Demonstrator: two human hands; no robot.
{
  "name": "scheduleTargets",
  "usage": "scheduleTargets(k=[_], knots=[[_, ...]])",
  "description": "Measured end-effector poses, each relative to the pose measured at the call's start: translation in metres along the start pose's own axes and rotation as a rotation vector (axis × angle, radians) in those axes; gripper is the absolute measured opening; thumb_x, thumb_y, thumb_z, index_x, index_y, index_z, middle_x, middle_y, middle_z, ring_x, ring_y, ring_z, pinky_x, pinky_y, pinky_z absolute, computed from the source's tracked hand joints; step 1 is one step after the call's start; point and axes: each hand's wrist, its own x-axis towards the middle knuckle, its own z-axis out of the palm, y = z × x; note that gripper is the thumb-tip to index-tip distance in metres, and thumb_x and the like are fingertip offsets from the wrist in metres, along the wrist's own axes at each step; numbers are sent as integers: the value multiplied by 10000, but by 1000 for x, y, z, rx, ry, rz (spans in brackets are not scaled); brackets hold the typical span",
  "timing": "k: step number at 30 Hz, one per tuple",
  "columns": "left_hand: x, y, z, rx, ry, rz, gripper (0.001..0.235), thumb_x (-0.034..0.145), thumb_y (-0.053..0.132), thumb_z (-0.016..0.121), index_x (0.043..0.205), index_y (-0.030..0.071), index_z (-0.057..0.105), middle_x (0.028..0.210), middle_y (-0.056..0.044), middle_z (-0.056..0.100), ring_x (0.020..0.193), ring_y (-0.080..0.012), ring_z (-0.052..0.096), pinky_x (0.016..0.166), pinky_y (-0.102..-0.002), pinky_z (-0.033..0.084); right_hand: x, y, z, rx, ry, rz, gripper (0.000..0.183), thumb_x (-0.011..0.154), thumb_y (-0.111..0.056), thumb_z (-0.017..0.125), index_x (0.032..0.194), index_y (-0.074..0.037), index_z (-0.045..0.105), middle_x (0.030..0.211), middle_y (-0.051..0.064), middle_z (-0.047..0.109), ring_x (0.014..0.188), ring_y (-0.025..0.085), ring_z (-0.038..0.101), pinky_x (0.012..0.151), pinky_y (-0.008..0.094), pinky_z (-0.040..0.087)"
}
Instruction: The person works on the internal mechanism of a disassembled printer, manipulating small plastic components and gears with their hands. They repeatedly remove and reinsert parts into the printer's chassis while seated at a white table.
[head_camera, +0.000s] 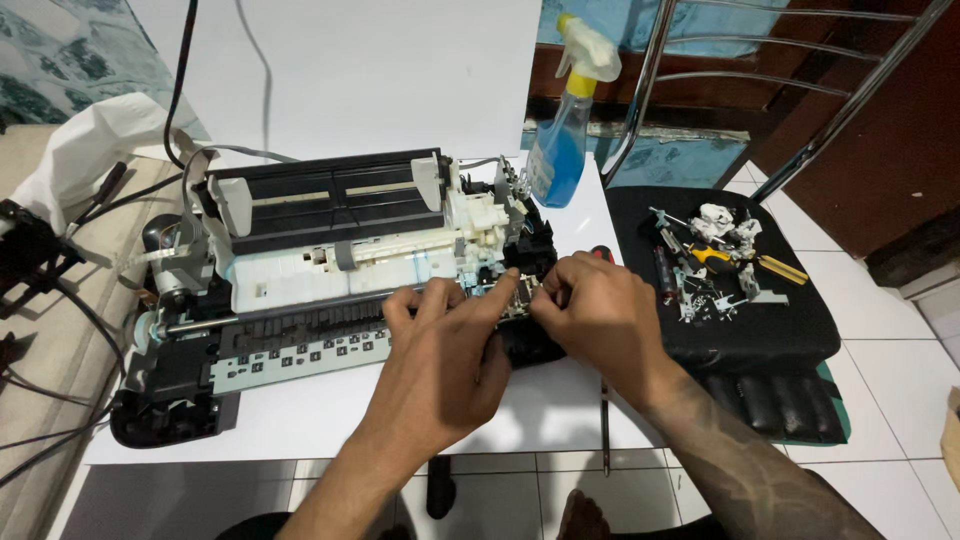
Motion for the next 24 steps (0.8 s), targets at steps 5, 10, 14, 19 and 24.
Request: scheduleTargets(k=[5, 10, 14, 19, 24], knots=[[-1, -2, 5, 10, 51, 54, 595, 826, 80, 552, 1421, 78, 541, 879, -52, 720, 900, -287, 489, 871, -518, 292, 2, 3, 7, 6, 17, 1, 196, 828, -327, 642, 685, -196, 615, 738, -41, 677, 699, 251, 627, 621, 448, 445], [-3, -7, 12, 80, 61, 100, 610, 807, 109, 581, 1415, 90, 533, 973, -46, 763, 932, -310, 500, 849, -533, 314, 3, 2, 2, -1, -4, -1, 199, 824, -346, 644, 691, -199, 629, 751, -40, 685, 713, 247, 632, 646, 436, 460], [-4, -7, 14, 126, 72, 130, 606, 829, 104, 582, 1432, 79, 523, 862, -33, 721, 933, -316, 509, 861, -541, 332, 4, 2, -11, 55, -122, 45, 254, 858, -365, 649, 679, -185, 668, 737, -56, 707, 717, 197, 628, 649, 413, 452], [-4, -8, 13, 113, 45, 112, 623, 852, 115, 598, 1467, 74, 507, 875, -27, 717, 938, -300, 510, 866, -538, 332, 6, 0, -14, 71, -157, 71, 231, 832, -347, 674, 683, -170, 686, 811, -64, 758, 796, 192, 672, 679, 422, 478], [1, -2, 1, -23, 86, 29, 603, 771, 36, 564, 1373, 35, 594, 935, -101, 744, 875, -292, 522, 826, -477, 297, 6, 0, -5, 18, -127, 83, 232, 851, -391, 672, 715, -206, 703, 792, -77, 733, 725, 214, 648, 670, 417, 467]])
